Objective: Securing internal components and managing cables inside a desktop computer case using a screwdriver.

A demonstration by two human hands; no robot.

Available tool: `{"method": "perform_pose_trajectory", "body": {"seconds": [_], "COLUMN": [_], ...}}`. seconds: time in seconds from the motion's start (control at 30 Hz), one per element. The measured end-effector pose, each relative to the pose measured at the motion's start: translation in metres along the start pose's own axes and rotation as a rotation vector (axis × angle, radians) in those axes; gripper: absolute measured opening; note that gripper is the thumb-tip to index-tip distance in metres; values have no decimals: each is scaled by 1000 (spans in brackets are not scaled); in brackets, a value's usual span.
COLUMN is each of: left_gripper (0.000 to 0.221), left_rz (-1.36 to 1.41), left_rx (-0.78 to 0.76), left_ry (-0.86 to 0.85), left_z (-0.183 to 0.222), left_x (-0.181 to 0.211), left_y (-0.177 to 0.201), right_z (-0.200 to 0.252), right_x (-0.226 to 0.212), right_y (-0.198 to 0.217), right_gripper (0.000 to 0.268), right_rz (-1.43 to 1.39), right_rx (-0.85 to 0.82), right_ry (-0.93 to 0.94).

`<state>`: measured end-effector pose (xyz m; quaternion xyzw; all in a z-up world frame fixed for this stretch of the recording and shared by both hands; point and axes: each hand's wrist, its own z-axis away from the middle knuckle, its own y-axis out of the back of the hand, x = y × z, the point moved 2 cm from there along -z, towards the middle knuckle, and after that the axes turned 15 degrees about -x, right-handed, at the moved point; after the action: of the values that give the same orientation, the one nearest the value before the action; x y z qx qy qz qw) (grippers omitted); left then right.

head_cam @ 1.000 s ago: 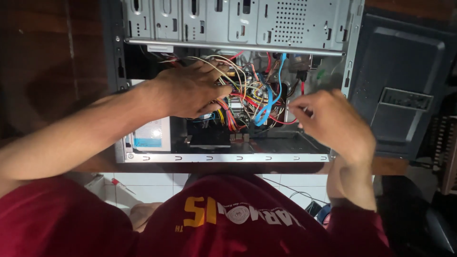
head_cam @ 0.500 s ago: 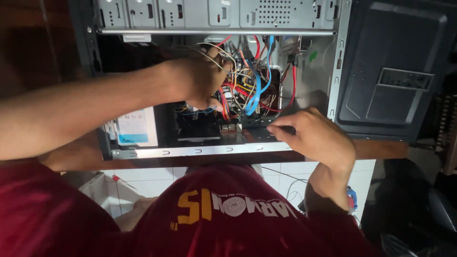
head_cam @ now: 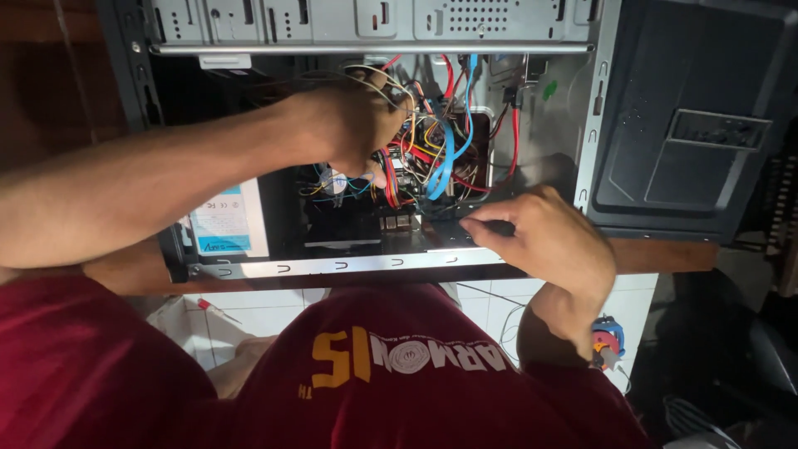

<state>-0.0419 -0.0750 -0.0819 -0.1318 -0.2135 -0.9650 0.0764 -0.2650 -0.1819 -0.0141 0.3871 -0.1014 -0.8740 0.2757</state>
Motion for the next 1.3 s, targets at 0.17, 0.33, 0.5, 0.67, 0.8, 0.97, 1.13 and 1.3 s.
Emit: {"method": "perform_pose_trajectory", "body": {"seconds": [0.17, 0.33, 0.5, 0.67, 0.8, 0.97, 1.13, 1.3], "left_gripper": [119, 127, 124, 91, 122, 116, 114, 85], "left_rz": [67, -3, -141, -304, -150, -99, -81, -211], "left_rx": [-61, -57, -82, -138, -175, -128, -155, 0], "left_ry": [-3, -4, -4, 30, 20, 21, 48, -8], "left_z": [1, -4, -26, -40, -29, -27, -22, -18], "left_x": [3, 0, 0, 6, 5, 4, 4, 3], "left_y": [5, 3, -7, -11, -6, -7, -3, -3], "right_z": [-2, -11, -22, -52, -69, -71, -70, -73], "right_x": [-2, -22, -56, -53, -49, -51, -38, -30], "right_y": [-1, 9, 18, 2, -7, -5, -10, -13], "right_gripper": [23, 33, 30, 50, 23, 49, 55, 61], "right_rz": [91, 189, 409, 586, 721, 533, 520, 526], "right_rx": [-32, -245, -373, -461, -741, -795, -711, -651], "right_ry": [-4, -189, -314, -187, -247, -367, -313, -265]}}
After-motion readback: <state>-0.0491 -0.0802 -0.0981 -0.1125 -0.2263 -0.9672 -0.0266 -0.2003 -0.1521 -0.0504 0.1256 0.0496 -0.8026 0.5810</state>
